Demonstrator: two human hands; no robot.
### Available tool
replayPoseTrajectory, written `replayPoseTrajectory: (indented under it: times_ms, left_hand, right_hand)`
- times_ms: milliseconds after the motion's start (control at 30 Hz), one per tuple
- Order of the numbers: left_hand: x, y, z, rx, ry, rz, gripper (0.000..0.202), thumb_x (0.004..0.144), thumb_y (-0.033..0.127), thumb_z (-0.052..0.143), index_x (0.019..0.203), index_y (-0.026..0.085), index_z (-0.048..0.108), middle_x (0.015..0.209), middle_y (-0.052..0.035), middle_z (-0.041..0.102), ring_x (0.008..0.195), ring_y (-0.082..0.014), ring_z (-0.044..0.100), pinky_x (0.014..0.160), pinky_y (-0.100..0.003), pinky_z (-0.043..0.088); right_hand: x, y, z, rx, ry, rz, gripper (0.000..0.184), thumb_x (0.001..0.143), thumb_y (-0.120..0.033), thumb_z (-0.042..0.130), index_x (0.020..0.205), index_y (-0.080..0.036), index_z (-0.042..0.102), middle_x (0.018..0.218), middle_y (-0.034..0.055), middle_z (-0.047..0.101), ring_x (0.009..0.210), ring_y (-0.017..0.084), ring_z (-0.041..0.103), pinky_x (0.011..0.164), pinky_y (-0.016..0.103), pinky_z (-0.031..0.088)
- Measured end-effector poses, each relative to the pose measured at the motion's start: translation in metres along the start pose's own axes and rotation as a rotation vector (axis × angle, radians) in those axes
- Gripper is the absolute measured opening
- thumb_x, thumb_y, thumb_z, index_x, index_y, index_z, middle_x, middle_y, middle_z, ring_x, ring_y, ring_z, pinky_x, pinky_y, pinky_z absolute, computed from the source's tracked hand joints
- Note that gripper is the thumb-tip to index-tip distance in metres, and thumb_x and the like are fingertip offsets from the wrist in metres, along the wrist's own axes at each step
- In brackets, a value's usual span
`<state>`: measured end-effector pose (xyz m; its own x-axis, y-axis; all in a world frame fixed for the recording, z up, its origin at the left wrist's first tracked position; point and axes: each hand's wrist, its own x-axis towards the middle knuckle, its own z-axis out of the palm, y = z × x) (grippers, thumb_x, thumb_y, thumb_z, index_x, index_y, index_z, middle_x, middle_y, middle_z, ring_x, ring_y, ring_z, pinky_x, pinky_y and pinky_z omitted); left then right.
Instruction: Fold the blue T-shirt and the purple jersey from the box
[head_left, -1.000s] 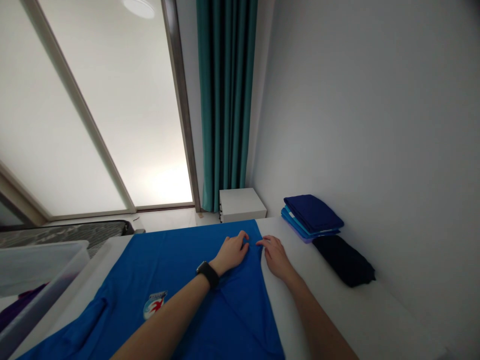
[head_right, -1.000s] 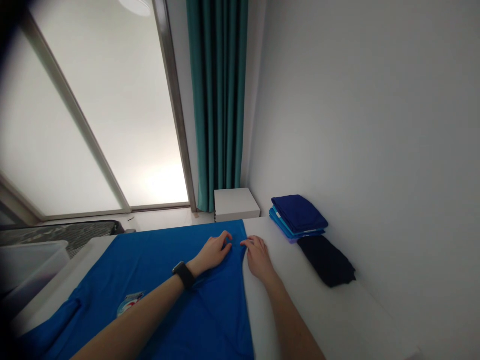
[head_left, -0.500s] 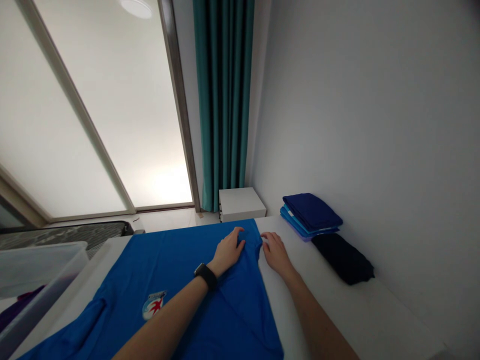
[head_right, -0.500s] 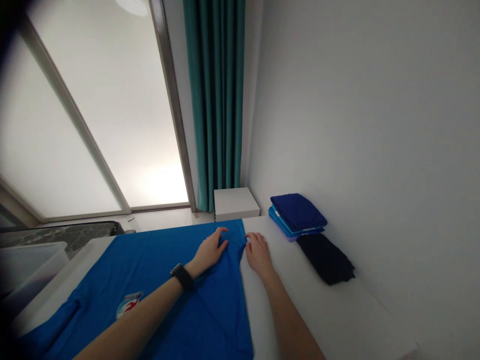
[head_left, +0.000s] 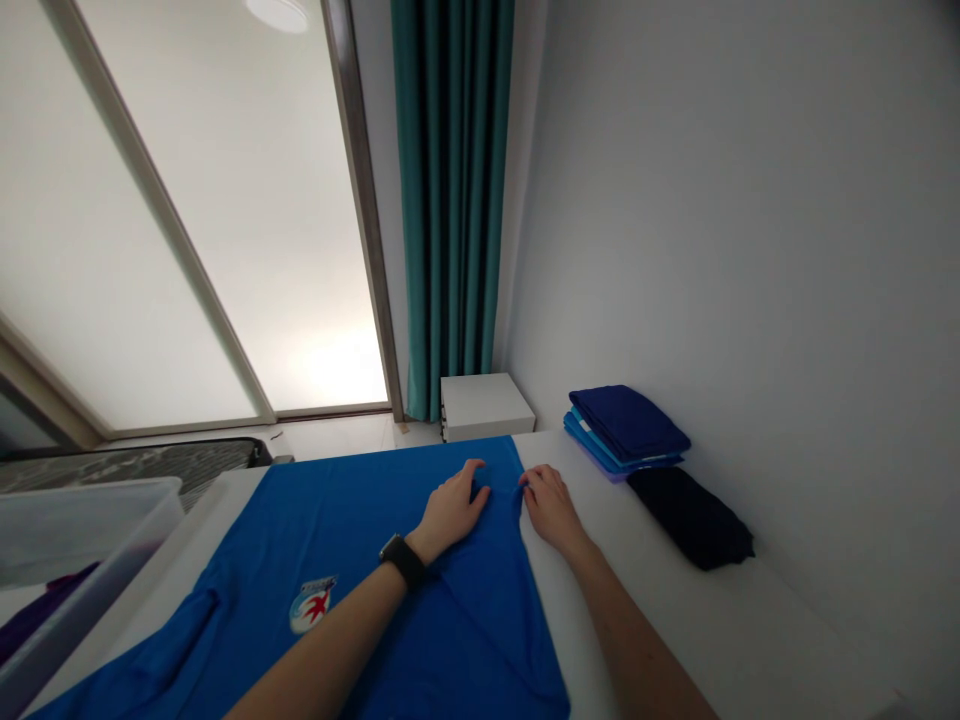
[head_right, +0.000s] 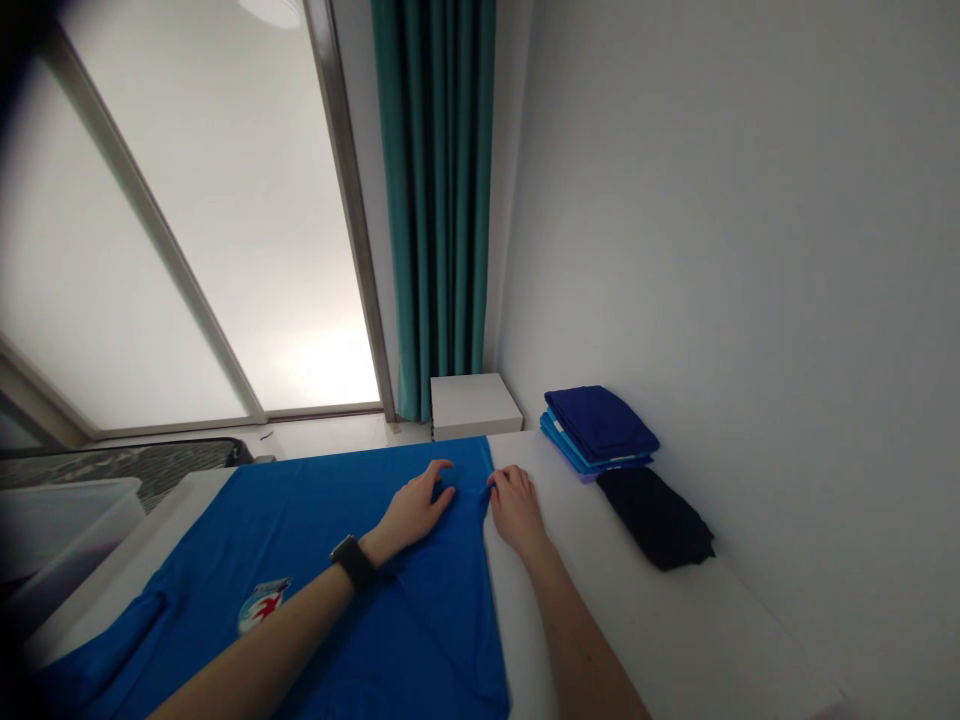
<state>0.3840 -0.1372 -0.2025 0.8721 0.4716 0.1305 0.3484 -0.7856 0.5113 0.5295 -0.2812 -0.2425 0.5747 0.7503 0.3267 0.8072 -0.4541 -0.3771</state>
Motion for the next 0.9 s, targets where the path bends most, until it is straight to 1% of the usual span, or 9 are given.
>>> replayPoseTrajectory:
  times_ms: [133, 233, 300, 400, 500, 600, 733, 800, 900]
  left_hand:
    - [-0.007, -0.002, -0.009, -0.152, -0.063, 0.015, 0.045, 0.092, 0.034, 0.049, 0.134, 0.02, 0.042, 0.087, -0.0019, 0.065, 0.081, -0.0209, 0.066, 0.073, -0.03, 0.047]
    - [-0.01, -0.005, -0.012, -0.216, -0.073, 0.044, 0.049, 0.091, 0.029, 0.048, 0.139, 0.021, 0.038, 0.09, -0.0019, 0.064, 0.078, -0.0188, 0.065, 0.072, -0.029, 0.048]
    - [-0.008, -0.006, -0.012, -0.232, -0.034, 0.076, 0.049, 0.093, 0.028, 0.045, 0.14, 0.021, 0.037, 0.099, -0.0041, 0.065, 0.087, -0.0193, 0.065, 0.079, -0.03, 0.049]
    - [-0.003, -0.008, -0.01, -0.152, 0.004, 0.137, 0.045, 0.094, 0.026, 0.044, 0.139, 0.023, 0.04, 0.122, -0.008, 0.062, 0.11, -0.0217, 0.061, 0.093, -0.033, 0.046]
    - [-0.001, -0.01, -0.007, 0.001, -0.055, 0.136, 0.044, 0.094, 0.023, 0.043, 0.139, 0.026, 0.041, 0.136, -0.0081, 0.055, 0.115, -0.0238, 0.06, 0.091, -0.034, 0.048]
    - [-0.005, -0.011, -0.007, 0.112, -0.089, 0.08, 0.048, 0.095, 0.026, 0.044, 0.142, 0.027, 0.037, 0.135, -0.0092, 0.057, 0.106, -0.0251, 0.065, 0.082, -0.033, 0.05]
    - [-0.015, -0.012, -0.014, 0.162, -0.076, 0.018, 0.05, 0.095, 0.031, 0.044, 0.144, 0.026, 0.034, 0.127, -0.0098, 0.06, 0.093, -0.0239, 0.068, 0.075, -0.032, 0.05]
    - [-0.021, -0.013, -0.018, 0.154, -0.079, 0.021, 0.05, 0.094, 0.029, 0.043, 0.144, 0.024, 0.033, 0.124, -0.0101, 0.061, 0.094, -0.0237, 0.067, 0.077, -0.032, 0.049]
    - [-0.033, -0.016, -0.023, 0.141, -0.088, 0.059, 0.05, 0.093, 0.022, 0.042, 0.143, 0.021, 0.035, 0.126, -0.0118, 0.058, 0.104, -0.0246, 0.063, 0.09, -0.037, 0.045]
  right_hand:
    - [0.001, -0.001, 0.0, -0.017, -0.004, 0.008, 0.02, 0.09, -0.013, 0.045, 0.098, -0.023, 0.061, 0.104, 0.0068, 0.058, 0.103, 0.021, 0.052, 0.09, 0.033, 0.039]
    - [0.001, -0.002, 0.0, -0.03, -0.004, 0.015, 0.017, 0.091, -0.016, 0.047, 0.098, -0.024, 0.061, 0.104, 0.0066, 0.058, 0.102, 0.021, 0.053, 0.09, 0.032, 0.038]
    - [0.001, -0.003, 0.0, -0.039, -0.002, 0.02, 0.015, 0.091, -0.019, 0.048, 0.097, -0.023, 0.061, 0.104, 0.0068, 0.058, 0.103, 0.022, 0.053, 0.089, 0.033, 0.038]
    - [0.001, -0.005, -0.002, -0.049, 0.004, 0.024, 0.015, 0.093, -0.022, 0.048, 0.097, -0.022, 0.061, 0.103, 0.0077, 0.058, 0.102, 0.023, 0.053, 0.089, 0.035, 0.039]
    - [0.0, -0.01, -0.004, -0.053, 0.013, 0.004, 0.018, 0.094, -0.025, 0.046, 0.1, -0.021, 0.062, 0.108, 0.0095, 0.058, 0.107, 0.025, 0.052, 0.092, 0.038, 0.039]
    - [0.0, -0.019, -0.005, -0.052, 0.006, -0.07, 0.022, 0.095, -0.025, 0.045, 0.11, -0.023, 0.062, 0.117, 0.0091, 0.058, 0.115, 0.024, 0.048, 0.099, 0.038, 0.036]
    - [0.0, -0.031, -0.002, -0.073, -0.029, -0.15, 0.026, 0.093, -0.022, 0.049, 0.115, -0.024, 0.061, 0.111, 0.0079, 0.061, 0.11, 0.024, 0.05, 0.101, 0.038, 0.034]
    - [-0.001, -0.033, 0.0, -0.093, -0.032, -0.15, 0.025, 0.093, -0.022, 0.048, 0.114, -0.024, 0.062, 0.109, 0.0088, 0.061, 0.108, 0.025, 0.05, 0.1, 0.04, 0.034]
    - [0.0, -0.032, 0.002, -0.119, -0.03, -0.133, 0.025, 0.096, -0.023, 0.043, 0.112, -0.024, 0.062, 0.106, 0.0095, 0.061, 0.105, 0.026, 0.05, 0.097, 0.041, 0.034]
